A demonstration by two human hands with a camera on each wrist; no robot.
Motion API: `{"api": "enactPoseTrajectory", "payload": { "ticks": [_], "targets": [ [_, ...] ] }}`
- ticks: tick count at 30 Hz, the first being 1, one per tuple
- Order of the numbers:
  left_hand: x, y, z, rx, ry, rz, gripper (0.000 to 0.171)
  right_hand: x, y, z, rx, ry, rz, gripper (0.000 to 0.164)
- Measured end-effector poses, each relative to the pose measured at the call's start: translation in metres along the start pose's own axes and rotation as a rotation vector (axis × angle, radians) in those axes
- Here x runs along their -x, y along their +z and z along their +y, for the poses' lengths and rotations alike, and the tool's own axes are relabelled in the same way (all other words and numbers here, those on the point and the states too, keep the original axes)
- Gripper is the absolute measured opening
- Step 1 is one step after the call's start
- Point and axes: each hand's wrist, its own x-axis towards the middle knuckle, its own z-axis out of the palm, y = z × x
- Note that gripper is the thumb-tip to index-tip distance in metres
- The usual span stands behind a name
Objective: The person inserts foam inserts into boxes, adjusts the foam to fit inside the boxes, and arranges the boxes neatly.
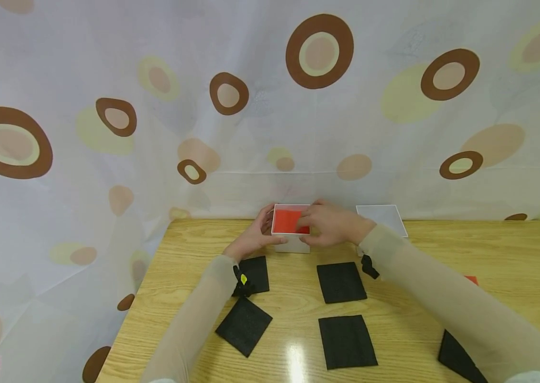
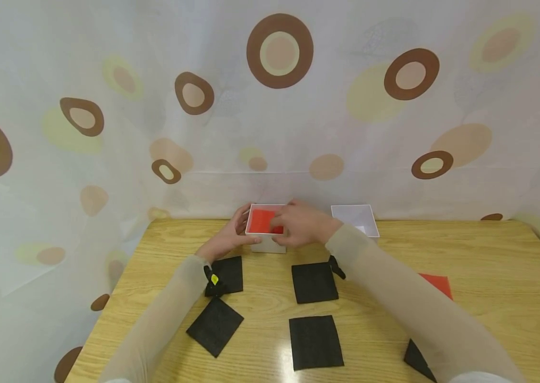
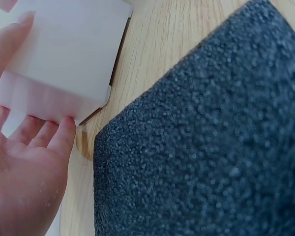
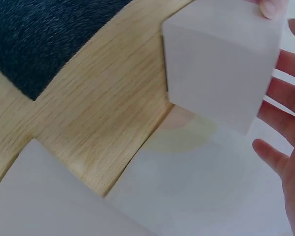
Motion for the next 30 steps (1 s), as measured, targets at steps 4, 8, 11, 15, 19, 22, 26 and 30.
{"api": "enactPoseTrajectory", "payload": {
  "ticks": [4, 8, 11, 15, 19, 22, 26, 30],
  "targets": [
    [0.0, 0.0, 0.0, -0.009, 0.0, 0.008, 0.104, 0.002, -0.004, 0.0, -0.026, 0.007, 0.01, 0.017],
    [0.0, 0.001, 0.0, -0.012, 0.002, 0.011, 0.103, 0.004, -0.005, 0.0, -0.011, 0.008, 0.013, 0.019],
    [0.0, 0.001, 0.001, -0.008, 0.002, 0.009, 0.103, 0.005, -0.005, 0.0, -0.007, 0.016, 0.014, 0.022],
    [0.001, 0.002, 0.002, -0.005, -0.008, 0.017, 0.103, 0.005, -0.005, -0.001, 0.0, 0.026, 0.005, 0.024],
    [0.003, 0.003, 0.004, -0.008, -0.015, 0.023, 0.102, 0.005, -0.006, -0.003, 0.005, 0.035, -0.005, 0.024],
    [0.004, 0.003, 0.005, -0.01, -0.012, 0.021, 0.102, 0.006, -0.006, -0.004, 0.016, 0.031, -0.008, 0.023],
    [0.004, 0.002, 0.006, -0.024, -0.012, 0.019, 0.102, 0.011, -0.007, -0.005, -0.008, 0.017, 0.008, 0.019],
    [0.003, 0.0, 0.007, -0.053, -0.018, 0.016, 0.102, 0.019, -0.011, -0.006, -0.046, 0.001, 0.05, 0.019]
  ]
}}
